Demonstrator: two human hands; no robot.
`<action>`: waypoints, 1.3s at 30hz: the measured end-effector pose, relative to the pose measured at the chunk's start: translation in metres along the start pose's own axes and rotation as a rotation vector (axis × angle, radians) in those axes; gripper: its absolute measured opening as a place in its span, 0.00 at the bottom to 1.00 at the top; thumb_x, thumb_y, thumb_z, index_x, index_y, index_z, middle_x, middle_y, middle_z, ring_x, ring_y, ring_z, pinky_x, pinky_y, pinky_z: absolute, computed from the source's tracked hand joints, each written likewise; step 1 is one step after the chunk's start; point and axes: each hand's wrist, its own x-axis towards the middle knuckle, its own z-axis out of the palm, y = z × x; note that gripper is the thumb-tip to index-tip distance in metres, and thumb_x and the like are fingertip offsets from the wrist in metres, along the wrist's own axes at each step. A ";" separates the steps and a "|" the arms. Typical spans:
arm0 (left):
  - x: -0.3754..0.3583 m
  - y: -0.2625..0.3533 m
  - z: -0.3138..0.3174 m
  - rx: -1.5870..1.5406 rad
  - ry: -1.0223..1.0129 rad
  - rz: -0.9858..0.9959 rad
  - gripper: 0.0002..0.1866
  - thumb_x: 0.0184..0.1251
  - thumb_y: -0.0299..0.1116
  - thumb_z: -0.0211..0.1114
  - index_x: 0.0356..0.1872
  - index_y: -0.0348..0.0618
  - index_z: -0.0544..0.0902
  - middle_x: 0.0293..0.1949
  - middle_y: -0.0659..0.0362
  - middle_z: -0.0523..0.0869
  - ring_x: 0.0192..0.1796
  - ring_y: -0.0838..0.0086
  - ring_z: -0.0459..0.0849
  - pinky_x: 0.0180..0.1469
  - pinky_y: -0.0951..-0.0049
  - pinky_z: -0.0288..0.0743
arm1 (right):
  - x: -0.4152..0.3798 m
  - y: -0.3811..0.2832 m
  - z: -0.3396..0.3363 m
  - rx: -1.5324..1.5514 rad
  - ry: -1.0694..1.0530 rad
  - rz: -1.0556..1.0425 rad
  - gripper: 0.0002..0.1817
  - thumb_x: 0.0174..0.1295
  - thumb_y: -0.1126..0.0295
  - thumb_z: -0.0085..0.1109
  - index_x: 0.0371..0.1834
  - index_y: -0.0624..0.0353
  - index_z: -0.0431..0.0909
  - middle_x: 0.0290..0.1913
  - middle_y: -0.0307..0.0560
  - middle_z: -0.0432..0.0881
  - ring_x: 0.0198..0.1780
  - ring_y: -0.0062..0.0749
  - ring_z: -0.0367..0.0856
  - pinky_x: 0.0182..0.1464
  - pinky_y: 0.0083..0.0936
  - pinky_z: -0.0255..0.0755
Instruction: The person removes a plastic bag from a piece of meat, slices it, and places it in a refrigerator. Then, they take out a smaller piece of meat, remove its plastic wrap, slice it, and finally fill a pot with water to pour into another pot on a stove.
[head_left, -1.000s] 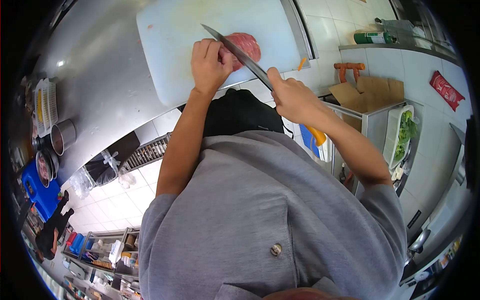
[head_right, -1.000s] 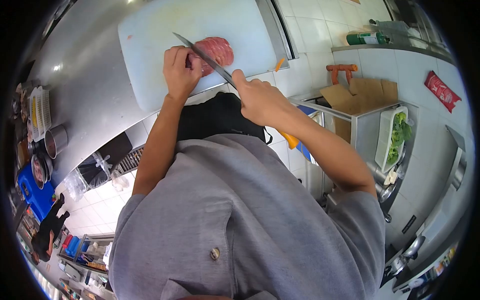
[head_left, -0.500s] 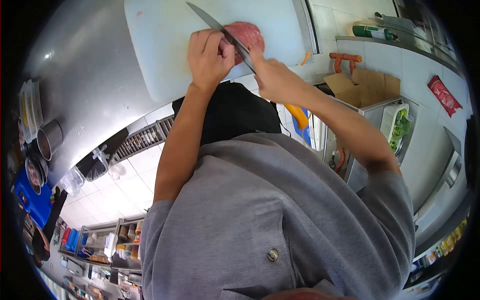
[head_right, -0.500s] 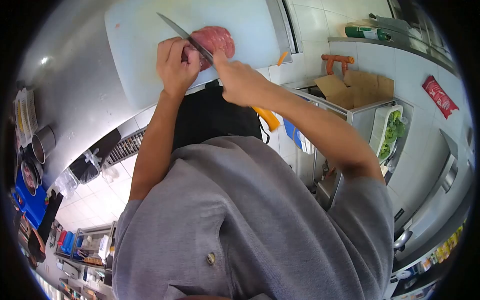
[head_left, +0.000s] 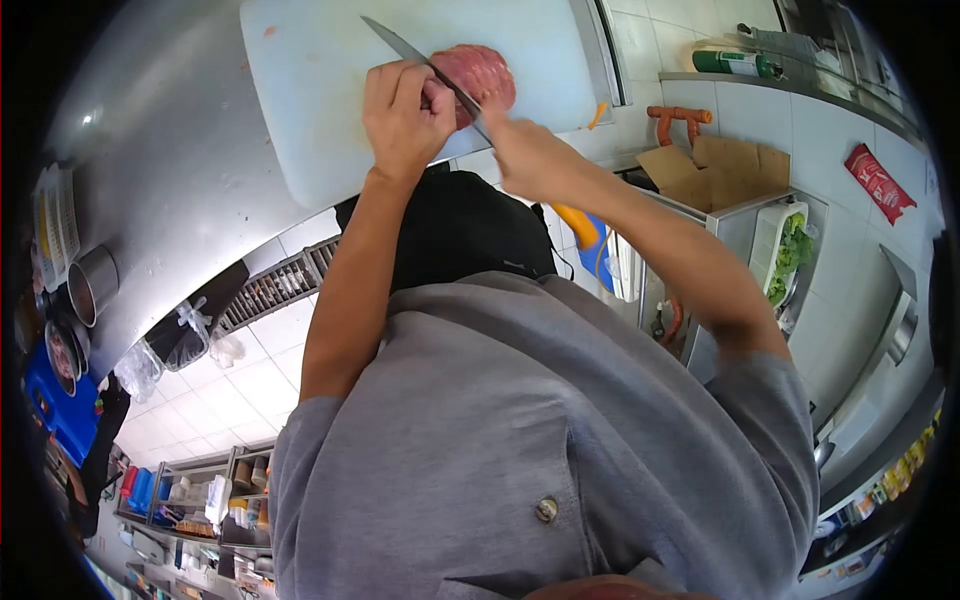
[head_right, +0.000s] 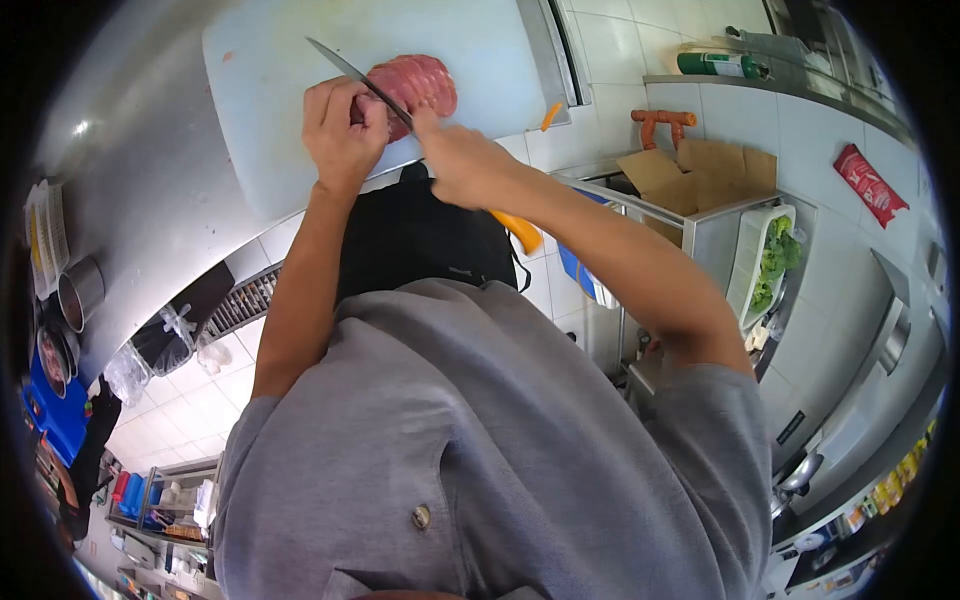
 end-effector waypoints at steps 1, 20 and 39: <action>-0.001 -0.001 -0.001 0.009 -0.003 0.003 0.09 0.44 0.18 0.62 0.29 0.42 0.79 0.32 0.57 0.81 0.36 0.62 0.78 0.36 0.66 0.75 | 0.013 -0.003 0.005 -0.011 0.114 -0.072 0.18 0.53 0.82 0.52 0.44 0.66 0.55 0.25 0.67 0.77 0.33 0.67 0.78 0.35 0.54 0.69; 0.000 0.003 -0.006 -0.074 0.000 -0.038 0.08 0.46 0.19 0.62 0.28 0.43 0.79 0.33 0.58 0.80 0.35 0.62 0.76 0.35 0.65 0.72 | -0.029 0.004 0.006 0.019 -0.027 0.074 0.20 0.56 0.78 0.53 0.48 0.61 0.55 0.29 0.69 0.78 0.37 0.68 0.78 0.40 0.55 0.68; 0.004 -0.004 -0.010 -0.038 -0.091 0.050 0.11 0.43 0.17 0.60 0.30 0.41 0.79 0.34 0.56 0.81 0.36 0.61 0.79 0.36 0.67 0.75 | -0.068 -0.013 -0.024 0.030 -0.124 0.094 0.20 0.50 0.83 0.52 0.44 0.64 0.55 0.26 0.67 0.78 0.34 0.69 0.79 0.38 0.54 0.71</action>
